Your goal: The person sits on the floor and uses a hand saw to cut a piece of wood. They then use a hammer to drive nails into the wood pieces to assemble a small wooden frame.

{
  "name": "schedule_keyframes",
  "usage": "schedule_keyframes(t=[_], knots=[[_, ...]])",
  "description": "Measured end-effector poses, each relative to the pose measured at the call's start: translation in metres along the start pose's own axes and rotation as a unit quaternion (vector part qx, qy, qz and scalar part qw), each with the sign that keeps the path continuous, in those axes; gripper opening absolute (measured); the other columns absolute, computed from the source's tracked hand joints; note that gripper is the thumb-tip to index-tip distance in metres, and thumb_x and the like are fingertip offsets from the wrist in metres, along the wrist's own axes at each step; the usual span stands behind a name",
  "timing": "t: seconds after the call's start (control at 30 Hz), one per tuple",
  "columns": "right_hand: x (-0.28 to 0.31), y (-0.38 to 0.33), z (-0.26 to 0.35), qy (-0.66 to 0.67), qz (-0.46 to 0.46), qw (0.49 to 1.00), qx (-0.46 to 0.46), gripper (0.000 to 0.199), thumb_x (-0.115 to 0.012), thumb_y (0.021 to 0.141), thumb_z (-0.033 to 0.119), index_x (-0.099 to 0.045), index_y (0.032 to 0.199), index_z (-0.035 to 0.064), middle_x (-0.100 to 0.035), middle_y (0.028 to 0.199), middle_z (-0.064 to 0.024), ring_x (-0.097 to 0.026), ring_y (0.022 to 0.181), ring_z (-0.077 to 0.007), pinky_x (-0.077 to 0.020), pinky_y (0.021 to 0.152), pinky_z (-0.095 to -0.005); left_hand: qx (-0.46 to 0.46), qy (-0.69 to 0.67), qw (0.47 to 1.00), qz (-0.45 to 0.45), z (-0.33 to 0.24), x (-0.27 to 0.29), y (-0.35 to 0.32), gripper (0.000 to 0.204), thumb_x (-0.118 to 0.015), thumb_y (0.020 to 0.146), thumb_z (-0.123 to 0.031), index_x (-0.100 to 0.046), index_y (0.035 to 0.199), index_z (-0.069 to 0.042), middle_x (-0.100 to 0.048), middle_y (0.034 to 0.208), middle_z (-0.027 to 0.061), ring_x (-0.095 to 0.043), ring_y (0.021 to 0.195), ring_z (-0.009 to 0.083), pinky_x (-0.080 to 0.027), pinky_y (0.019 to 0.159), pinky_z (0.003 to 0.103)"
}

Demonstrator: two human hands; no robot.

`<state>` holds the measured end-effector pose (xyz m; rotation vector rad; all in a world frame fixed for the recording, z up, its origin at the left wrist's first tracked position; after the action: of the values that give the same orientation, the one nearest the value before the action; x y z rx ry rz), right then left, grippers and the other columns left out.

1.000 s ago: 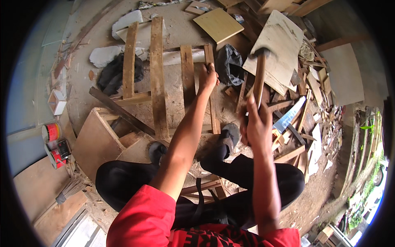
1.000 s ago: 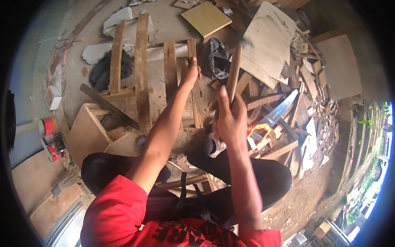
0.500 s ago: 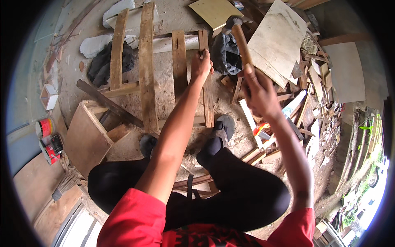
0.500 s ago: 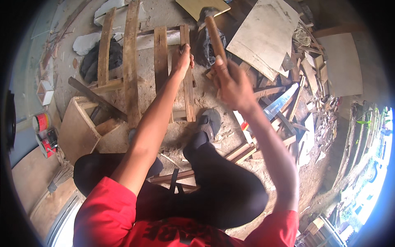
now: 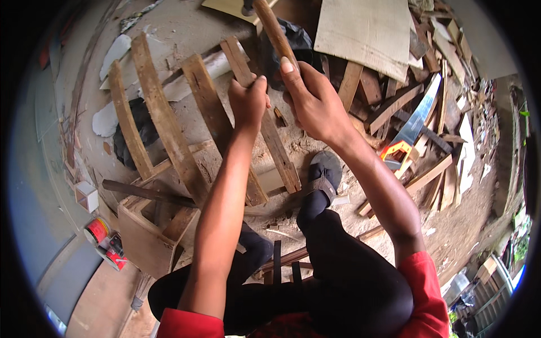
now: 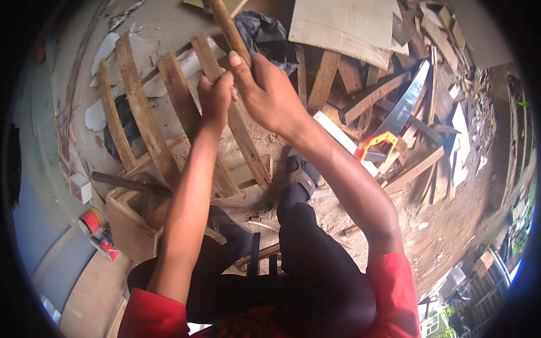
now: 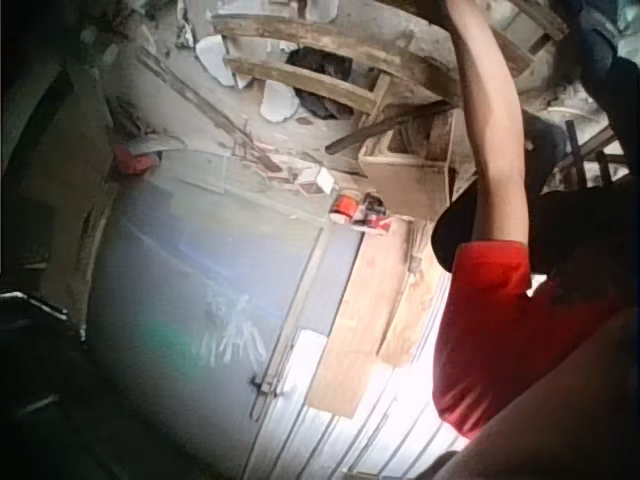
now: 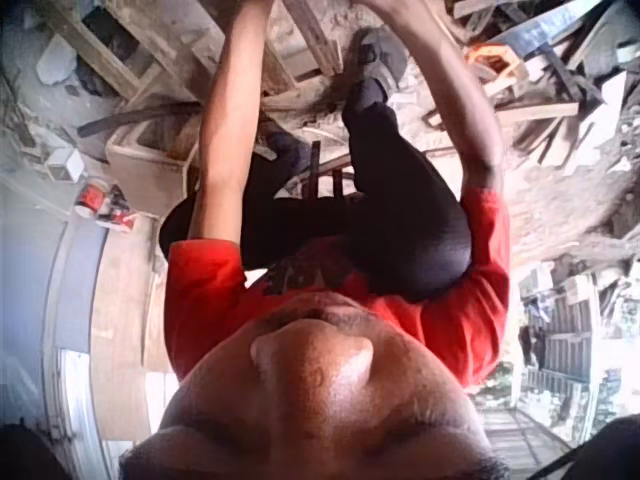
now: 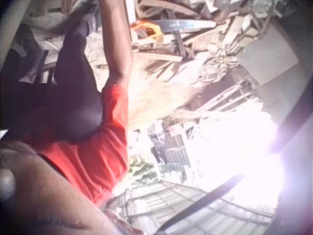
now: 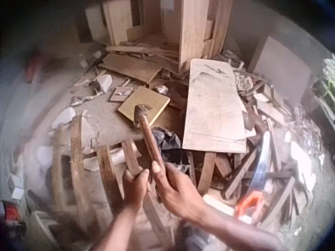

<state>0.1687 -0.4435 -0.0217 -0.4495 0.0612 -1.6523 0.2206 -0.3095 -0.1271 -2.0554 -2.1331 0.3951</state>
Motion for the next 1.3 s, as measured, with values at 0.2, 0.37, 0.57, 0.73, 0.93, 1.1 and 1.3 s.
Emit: schedule_keyframes(t=[0.2,0.37,0.57,0.73,0.93,1.1,1.3], knots=[[0.006,-0.013,-0.024,-0.016,0.034,0.999,-0.006,0.053,-0.045,0.104,0.046,-0.054,0.092,-0.0053,-0.058,0.068,-0.0215,-0.06,0.063,-0.0292,-0.0458,0.062,-0.0426,0.03,0.004,0.999,0.011,-0.002,0.001,0.004,0.014,-0.062,0.085,-0.005,-0.049,0.09,0.0,-0.054,0.069,0.0066,-0.051,0.043,0.0142,-0.042,0.039,0.031],[0.019,-0.017,-0.025,-0.014,0.04,0.998,-0.039,0.053,-0.044,0.104,0.047,-0.055,0.092,-0.0036,-0.062,0.07,-0.0158,-0.063,0.066,-0.025,-0.0481,0.064,-0.0398,0.042,0.025,0.999,-0.005,-0.004,0.003,0.002,0.022,-0.067,0.086,-0.008,-0.051,0.099,-0.001,-0.054,0.07,0.0049,-0.051,0.047,0.0132,-0.042,0.044,0.028],[0.019,-0.025,-0.013,0.023,0.019,0.999,-0.036,0.051,-0.041,0.106,0.043,-0.057,0.099,-0.0043,-0.054,0.067,-0.0086,-0.051,0.063,-0.0157,-0.0426,0.06,-0.0356,0.03,-0.022,0.999,0.001,-0.001,0.002,-0.003,0.02,-0.065,0.087,-0.007,-0.049,0.099,-0.001,-0.053,0.07,0.004,-0.051,0.046,0.0127,-0.041,0.041,0.028],[0.008,-0.005,0.0,0.001,0.028,0.996,0.08,0.043,-0.04,0.107,0.041,-0.059,0.106,0.0018,-0.041,0.065,0.0047,-0.038,0.057,-0.0046,-0.0313,0.051,-0.0233,0.016,-0.002,1.0,0.001,-0.005,0.002,-0.002,0.019,-0.063,0.086,-0.006,-0.049,0.098,-0.002,-0.053,0.071,0.0044,-0.051,0.044,0.013,-0.043,0.04,0.03],[0.001,0.011,-0.008,-0.056,0.041,0.997,0.034,0.05,-0.042,0.105,0.045,-0.055,0.094,-0.0023,-0.057,0.07,-0.0174,-0.054,0.064,-0.0249,-0.0452,0.064,-0.0401,0.043,0.01,0.999,-0.02,-0.011,-0.001,-0.003,0.017,-0.061,0.083,-0.004,-0.049,0.094,0.001,-0.054,0.067,0.007,-0.052,0.041,0.0155,-0.041,0.038,0.032],[0.005,0.001,-0.024,-0.035,0.032,0.999,-0.004,0.051,-0.042,0.105,0.046,-0.055,0.095,-0.0019,-0.059,0.071,-0.018,-0.057,0.066,-0.0259,-0.0459,0.065,-0.0406,0.098,0.006,0.995,-0.02,-0.013,-0.001,-0.003,0.024,-0.066,0.086,-0.008,-0.05,0.102,0.0,-0.055,0.072,0.0061,-0.052,0.045,0.0152,-0.042,0.042,0.03],[0.009,-0.005,-0.022,-0.037,0.032,0.999,-0.004,0.051,-0.041,0.105,0.045,-0.053,0.092,-0.0025,-0.059,0.068,-0.0175,-0.058,0.061,-0.0279,-0.046,0.061,-0.0429,0.096,-0.004,0.995,-0.008,-0.012,-0.002,-0.001,0.026,-0.066,0.086,-0.007,-0.048,0.104,0.0,-0.052,0.071,0.0046,-0.049,0.047,0.0132,-0.042,0.043,0.029]])
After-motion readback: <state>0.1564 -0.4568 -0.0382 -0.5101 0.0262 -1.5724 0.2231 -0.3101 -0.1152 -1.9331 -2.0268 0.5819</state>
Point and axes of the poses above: each hand's wrist, its own y-axis towards the middle knuckle, its own x-axis out of the back of the hand, z = x × y, the point moved 2 cm from there along y, towards the middle knuckle
